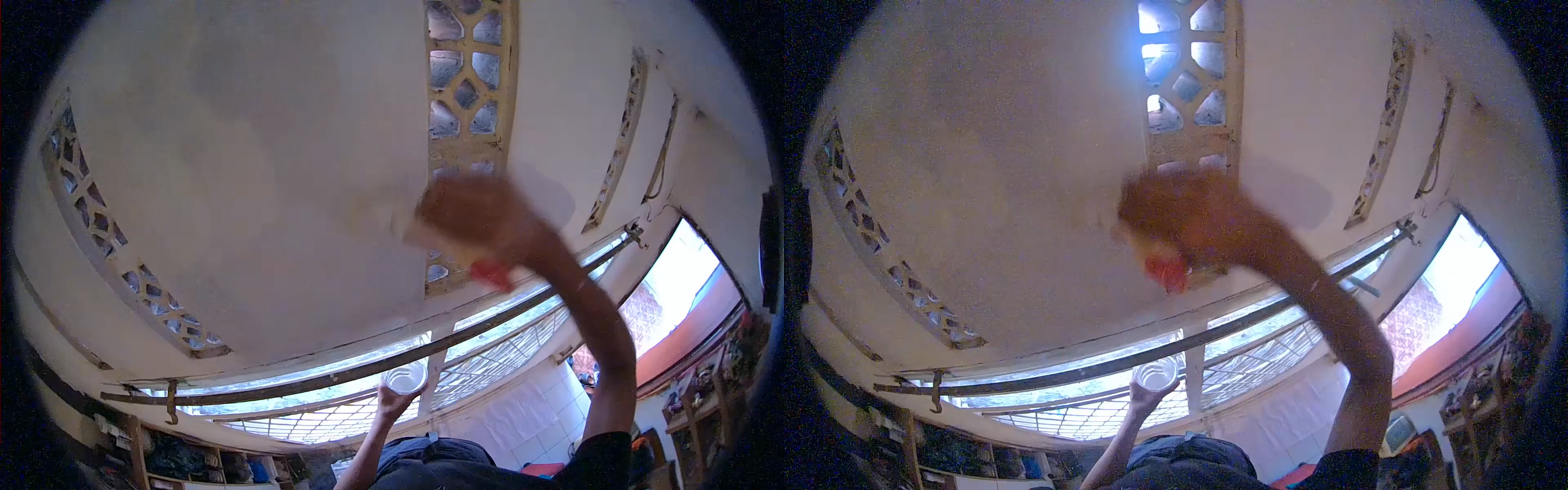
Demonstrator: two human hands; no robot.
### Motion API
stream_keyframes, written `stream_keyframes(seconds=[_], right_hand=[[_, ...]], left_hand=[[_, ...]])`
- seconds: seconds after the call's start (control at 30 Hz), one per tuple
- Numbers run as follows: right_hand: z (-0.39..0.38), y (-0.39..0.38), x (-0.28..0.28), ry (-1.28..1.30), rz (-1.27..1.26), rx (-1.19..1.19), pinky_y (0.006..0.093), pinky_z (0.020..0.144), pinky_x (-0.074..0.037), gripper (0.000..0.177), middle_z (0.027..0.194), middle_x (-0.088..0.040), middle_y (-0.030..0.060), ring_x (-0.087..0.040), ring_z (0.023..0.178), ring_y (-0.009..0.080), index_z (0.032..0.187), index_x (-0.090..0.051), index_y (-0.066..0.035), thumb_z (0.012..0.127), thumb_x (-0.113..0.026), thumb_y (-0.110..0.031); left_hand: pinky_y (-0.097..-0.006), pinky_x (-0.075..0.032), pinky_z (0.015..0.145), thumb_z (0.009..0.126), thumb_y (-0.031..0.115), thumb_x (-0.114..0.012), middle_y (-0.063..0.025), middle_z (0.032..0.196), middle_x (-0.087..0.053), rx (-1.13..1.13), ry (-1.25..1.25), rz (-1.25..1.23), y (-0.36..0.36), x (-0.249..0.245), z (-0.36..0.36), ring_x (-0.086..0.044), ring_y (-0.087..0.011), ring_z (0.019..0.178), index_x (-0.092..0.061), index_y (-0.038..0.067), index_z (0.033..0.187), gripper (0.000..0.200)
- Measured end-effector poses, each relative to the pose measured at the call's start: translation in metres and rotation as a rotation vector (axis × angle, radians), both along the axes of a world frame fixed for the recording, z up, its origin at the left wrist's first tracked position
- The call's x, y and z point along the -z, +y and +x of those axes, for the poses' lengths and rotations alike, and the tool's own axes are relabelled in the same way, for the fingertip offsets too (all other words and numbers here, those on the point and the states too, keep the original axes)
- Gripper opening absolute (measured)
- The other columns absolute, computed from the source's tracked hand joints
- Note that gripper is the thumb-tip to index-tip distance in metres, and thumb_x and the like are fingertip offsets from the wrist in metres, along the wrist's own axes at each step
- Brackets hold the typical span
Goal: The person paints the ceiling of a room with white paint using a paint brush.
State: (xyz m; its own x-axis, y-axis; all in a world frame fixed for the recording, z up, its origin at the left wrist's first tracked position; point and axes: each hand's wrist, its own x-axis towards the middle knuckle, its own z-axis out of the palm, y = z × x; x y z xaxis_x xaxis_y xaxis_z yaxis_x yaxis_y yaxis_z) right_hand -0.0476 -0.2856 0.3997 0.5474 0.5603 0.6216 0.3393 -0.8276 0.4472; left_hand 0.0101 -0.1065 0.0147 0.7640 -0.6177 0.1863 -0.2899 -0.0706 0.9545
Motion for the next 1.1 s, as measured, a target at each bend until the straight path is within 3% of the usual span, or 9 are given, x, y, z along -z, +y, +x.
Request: stream_keyframes(seconds=[0.1,0.17,0.3,0.47,0.6,0.67,0.77,0.97,1.1], right_hand=[[-0.003,-0.006,-0.077,-0.425,-0.145,0.141,0.0393,0.071,-0.05,0.017,0.091,-0.058,0.0088,-0.059,0.086,0.0267,0.094,-0.058,-0.012,0.08,-0.053,-0.02],[0.008,-0.004,-0.131,-0.85,-0.505,-0.272,0.0282,0.063,-0.053,0.032,0.079,-0.063,0.002,-0.062,0.074,0.0182,0.102,-0.062,-0.011,0.072,-0.069,-0.019],[0.017,0.016,-0.104,-0.703,-0.397,-0.05,0.0389,0.069,-0.051,0.02,0.089,-0.059,0.008,-0.06,0.084,0.0266,0.096,-0.057,-0.012,0.079,-0.055,-0.021],[0.018,0.024,0.032,0.121,-0.309,-0.241,0.0393,0.061,-0.051,0.017,0.073,-0.057,0.007,-0.059,0.064,0.0259,0.084,-0.052,-0.006,0.074,-0.059,-0.019],[0.01,0.026,0.106,0.218,-0.383,-0.429,0.0336,0.058,-0.053,0.028,0.081,-0.059,0.0067,-0.061,0.073,0.0209,0.086,-0.055,-0.005,0.07,-0.068,-0.023],[0.006,0.024,0.11,0.932,0.03,0.017,0.038,0.065,-0.052,0.025,0.086,-0.059,0.0086,-0.06,0.078,0.0257,0.086,-0.055,-0.006,0.076,-0.061,-0.028],[0.008,0.016,0.029,0.693,0.04,0.086,0.0397,0.08,-0.045,0.025,0.091,-0.058,0.0102,-0.055,0.088,0.0272,0.09,-0.056,-0.009,0.082,-0.053,-0.033],[0.011,-0.005,-0.128,-0.764,-0.316,-0.101,0.0367,0.066,-0.049,0.023,0.091,-0.059,0.006,-0.059,0.081,0.0261,0.094,-0.059,-0.013,0.074,-0.061,-0.023],[0.026,0.013,-0.101,-0.313,-0.278,0.097,0.0365,0.065,-0.05,0.024,0.088,-0.059,0.0069,-0.06,0.077,0.0242,0.096,-0.056,-0.011,0.074,-0.058,-0.021]], left_hand=[[-0.0289,-0.05,0.074,0.064,0.016,-0.079,-0.0093,0.089,-0.065,0.015,0.002,-0.029,0.0,0.003,0.001,-0.062,-0.0155,0.082,-0.061,0.001,0.093,0.037],[-0.0286,-0.05,0.074,0.064,0.015,-0.079,-0.009,0.087,-0.065,0.029,0.047,-0.076,0.0,-0.011,-0.002,-0.062,-0.015,0.082,-0.062,0.001,0.092,0.036],[-0.0288,-0.05,0.075,0.064,0.017,-0.079,-0.0094,0.09,-0.065,0.049,0.057,-0.069,-0.003,-0.002,-0.003,-0.062,-0.0155,0.084,-0.06,0.0,0.094,0.039],[-0.0295,-0.049,0.077,0.058,0.024,-0.083,-0.0093,0.093,-0.063,-0.006,-0.014,-0.008,0.002,-0.019,-0.01,-0.061,-0.0168,0.087,-0.054,0.0,0.1,0.056],[-0.0302,-0.049,0.077,0.058,0.025,-0.083,-0.0092,0.096,-0.063,0.111,0.103,-0.082,0.003,-0.021,-0.008,-0.06,-0.018,0.089,-0.056,0.0,0.099,0.056],[-0.03,-0.05,0.078,0.059,0.023,-0.082,-0.0089,0.097,-0.063,0.014,0.042,0.033,0.002,-0.017,-0.01,-0.06,-0.0172,0.089,-0.056,0.0,0.1,0.054],[-0.0294,-0.05,0.078,0.06,0.022,-0.081,-0.0093,0.094,-0.064,0.012,0.02,-0.008,-0.004,0.013,-0.006,-0.061,-0.0166,0.087,-0.057,-0.001,0.1,0.052],[-0.0289,-0.05,0.077,0.06,0.02,-0.081,-0.0103,0.091,-0.065,0.059,0.184,-0.065,-0.003,-0.01,-0.01,-0.062,-0.0159,0.085,-0.059,-0.001,0.097,0.048],[-0.0287,-0.05,0.076,0.062,0.018,-0.08,-0.01,0.09,-0.064,0.004,0.179,-0.029,0.001,-0.024,-0.014,-0.062,-0.0163,0.084,-0.059,-0.001,0.097,0.045]])
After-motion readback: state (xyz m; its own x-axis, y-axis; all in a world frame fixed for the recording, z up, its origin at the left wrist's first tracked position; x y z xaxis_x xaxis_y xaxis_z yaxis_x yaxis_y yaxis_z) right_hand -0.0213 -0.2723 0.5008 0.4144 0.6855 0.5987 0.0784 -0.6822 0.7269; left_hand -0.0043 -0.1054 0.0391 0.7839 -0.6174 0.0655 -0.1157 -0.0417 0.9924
